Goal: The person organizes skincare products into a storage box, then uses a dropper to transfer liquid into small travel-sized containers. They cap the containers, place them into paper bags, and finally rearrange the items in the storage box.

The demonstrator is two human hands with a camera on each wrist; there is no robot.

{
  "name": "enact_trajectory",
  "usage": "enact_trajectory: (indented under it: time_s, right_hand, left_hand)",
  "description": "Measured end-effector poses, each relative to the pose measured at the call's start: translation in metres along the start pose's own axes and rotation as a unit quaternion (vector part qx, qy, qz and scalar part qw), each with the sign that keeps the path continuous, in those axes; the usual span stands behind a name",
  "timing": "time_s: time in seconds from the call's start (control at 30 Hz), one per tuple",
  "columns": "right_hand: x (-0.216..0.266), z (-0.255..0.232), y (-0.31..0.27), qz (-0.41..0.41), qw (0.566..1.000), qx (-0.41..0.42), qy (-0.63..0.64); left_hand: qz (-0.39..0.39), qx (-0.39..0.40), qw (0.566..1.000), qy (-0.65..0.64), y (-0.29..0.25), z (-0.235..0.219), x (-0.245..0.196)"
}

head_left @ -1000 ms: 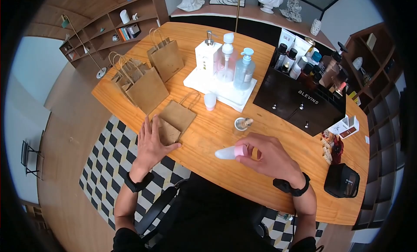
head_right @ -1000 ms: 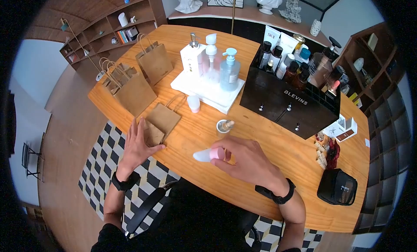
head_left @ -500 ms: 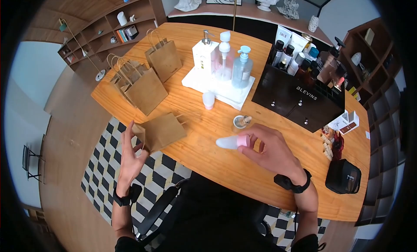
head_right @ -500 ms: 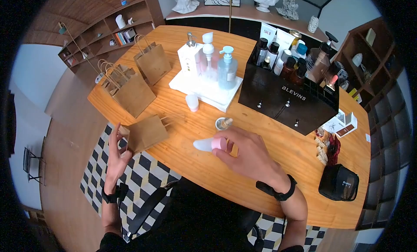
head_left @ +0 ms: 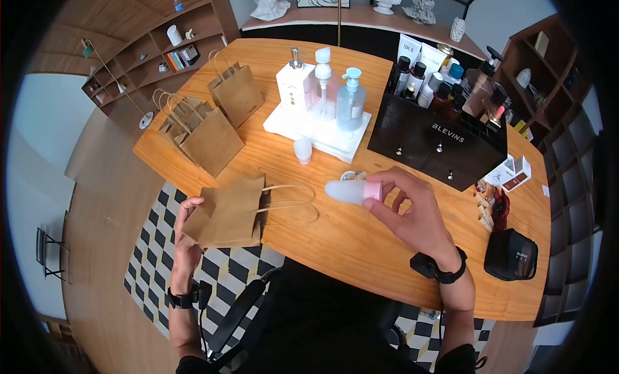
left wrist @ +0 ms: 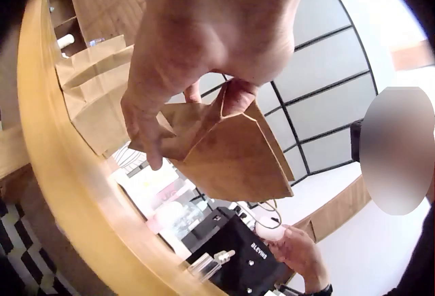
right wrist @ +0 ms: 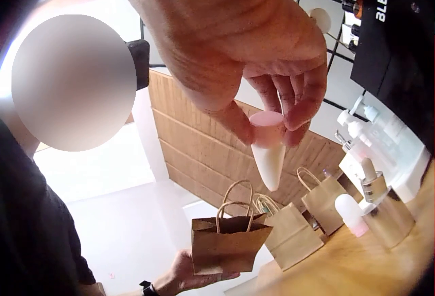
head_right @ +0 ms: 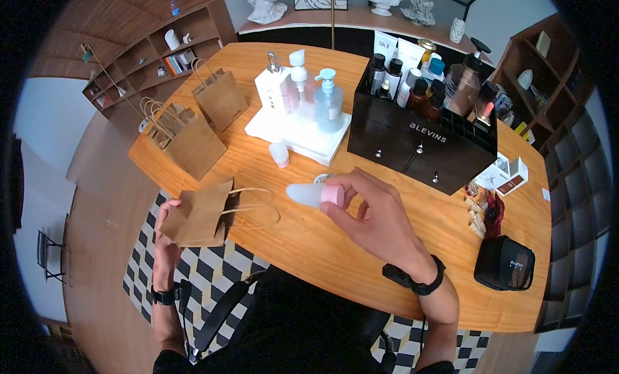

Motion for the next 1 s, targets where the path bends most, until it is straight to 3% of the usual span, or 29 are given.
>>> enact_trajectory:
  time_s: [0.13, 0.37, 0.53, 0.63, 0.7, 0.8, 0.83, 0.9, 1.0]
  right_hand:
    - [0.004, 0.002, -0.002, -0.021, 0.999, -0.007, 0.030]
    - [0.004, 0.015, -0.007, 0.003, 0.996, 0.057, 0.073]
    - [0.010, 0.019, -0.009, -0.022, 0.992, 0.088, 0.085]
    - [0.012, 0.027, -0.012, -0.014, 0.986, 0.132, 0.099]
    - [0.019, 0.033, -0.016, -0.070, 0.988, 0.138, 0.012]
    - [0.025, 0.041, -0.022, -0.088, 0.987, 0.136, 0.021]
    - [0.029, 0.040, -0.024, -0.087, 0.987, 0.136, 0.021]
    - [0.025, 0.054, -0.030, -0.010, 0.974, 0.225, 0.020]
    - [0.020, 0.058, -0.032, -0.004, 0.978, 0.207, 0.020]
  left_hand:
    - [-0.016, 0.015, 0.999, -0.042, -0.002, 0.024, 0.001]
    - [-0.019, 0.109, 0.989, -0.093, 0.003, 0.068, 0.014]
    - [-0.041, 0.122, 0.991, -0.040, 0.003, 0.087, 0.023]
    - [-0.040, 0.128, 0.986, -0.100, 0.004, 0.092, 0.028]
    - [-0.053, 0.129, 0.987, -0.082, 0.002, 0.096, 0.034]
    - [-0.077, 0.136, 0.985, -0.075, -0.002, 0.105, 0.041]
    - [-0.078, 0.136, 0.985, -0.075, -0.003, 0.107, 0.042]
    - [-0.105, 0.160, 0.979, -0.069, -0.007, 0.115, 0.049]
    - [-0.146, 0.197, 0.962, -0.123, -0.014, 0.133, 0.051]
Point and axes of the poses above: each hand's wrist, its own y-axis towards the middle knuckle, its own z-axis out of the palm, x = y × z, the point moved 10 cm from there along y, towards the middle knuckle, and after that the axes turned 5 degrees about z, right-handed, at the moved point
